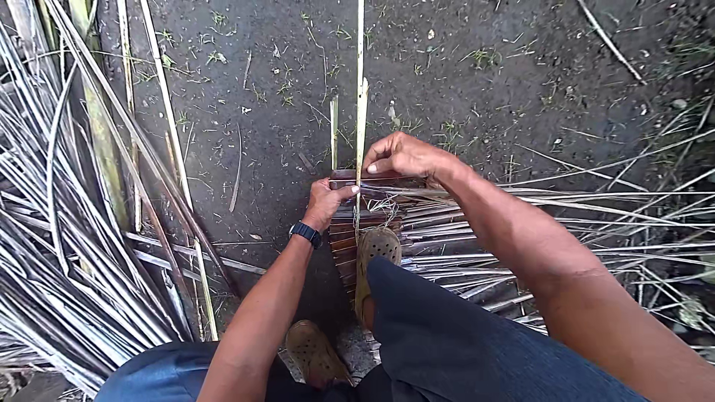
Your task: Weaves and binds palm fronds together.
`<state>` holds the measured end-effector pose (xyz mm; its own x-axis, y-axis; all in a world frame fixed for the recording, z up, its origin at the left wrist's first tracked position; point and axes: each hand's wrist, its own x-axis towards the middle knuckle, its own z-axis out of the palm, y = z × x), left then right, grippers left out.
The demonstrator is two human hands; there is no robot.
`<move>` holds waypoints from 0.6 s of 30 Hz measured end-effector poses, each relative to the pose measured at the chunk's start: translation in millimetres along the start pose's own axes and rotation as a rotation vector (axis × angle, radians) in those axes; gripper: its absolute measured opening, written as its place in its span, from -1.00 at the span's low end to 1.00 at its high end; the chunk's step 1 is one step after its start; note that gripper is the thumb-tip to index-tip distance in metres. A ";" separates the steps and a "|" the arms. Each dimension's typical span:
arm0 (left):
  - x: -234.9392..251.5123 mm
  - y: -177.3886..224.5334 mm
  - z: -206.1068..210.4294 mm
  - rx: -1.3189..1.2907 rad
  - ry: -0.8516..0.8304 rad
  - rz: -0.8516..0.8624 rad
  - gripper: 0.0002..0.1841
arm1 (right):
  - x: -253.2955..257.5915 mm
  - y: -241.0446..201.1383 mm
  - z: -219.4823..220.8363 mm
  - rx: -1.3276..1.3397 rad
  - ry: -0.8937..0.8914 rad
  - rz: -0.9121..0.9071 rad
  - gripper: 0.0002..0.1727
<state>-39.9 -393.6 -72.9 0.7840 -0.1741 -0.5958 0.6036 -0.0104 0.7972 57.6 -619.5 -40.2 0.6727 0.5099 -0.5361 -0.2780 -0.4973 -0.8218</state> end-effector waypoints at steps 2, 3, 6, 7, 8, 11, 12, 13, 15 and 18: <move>-1.7 1.3 2.1 0.007 -0.003 0.015 -0.70 | 13.3 3.2 -10.7 0.110 -0.038 0.211 -0.85; -1.7 2.4 4.0 -0.002 -0.001 0.021 -0.70 | 21.5 5.9 -13.4 0.099 -0.072 0.306 -0.83; -0.5 1.3 8.5 -0.067 -0.006 0.047 -0.67 | 38.8 7.7 -4.7 0.014 -0.248 0.473 -0.79; -2.2 1.1 9.3 -0.083 -0.009 0.055 -0.67 | 41.1 6.3 1.7 0.007 -0.302 0.494 -0.80; -2.8 0.7 9.5 -0.097 -0.009 0.068 -0.68 | 42.7 4.9 7.6 0.001 -0.332 0.492 -0.80; -3.4 -2.9 8.3 -0.112 -0.016 0.103 -0.69 | 41.9 1.7 25.6 -0.045 -0.239 0.438 -0.82; -3.1 -4.4 7.4 -0.118 -0.018 0.110 -0.68 | 44.3 3.7 29.8 -0.082 -0.165 0.430 -0.82; -2.7 -5.4 6.7 -0.128 -0.021 0.112 -0.68 | 49.4 6.3 31.6 -0.108 -0.078 0.434 -0.80; -2.0 -6.2 7.3 -0.141 -0.024 0.108 -0.67 | 59.4 19.6 27.0 -0.078 0.071 0.405 -0.77; -2.1 -5.3 5.8 -0.136 -0.034 0.090 -0.67 | 27.2 7.1 9.9 0.247 -0.201 0.163 -0.84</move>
<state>-45.6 -398.8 -75.4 0.8320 -0.2011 -0.5170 0.5468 0.1400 0.8255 67.1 -602.2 -62.6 0.4646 0.5776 -0.6713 -0.5443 -0.4117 -0.7309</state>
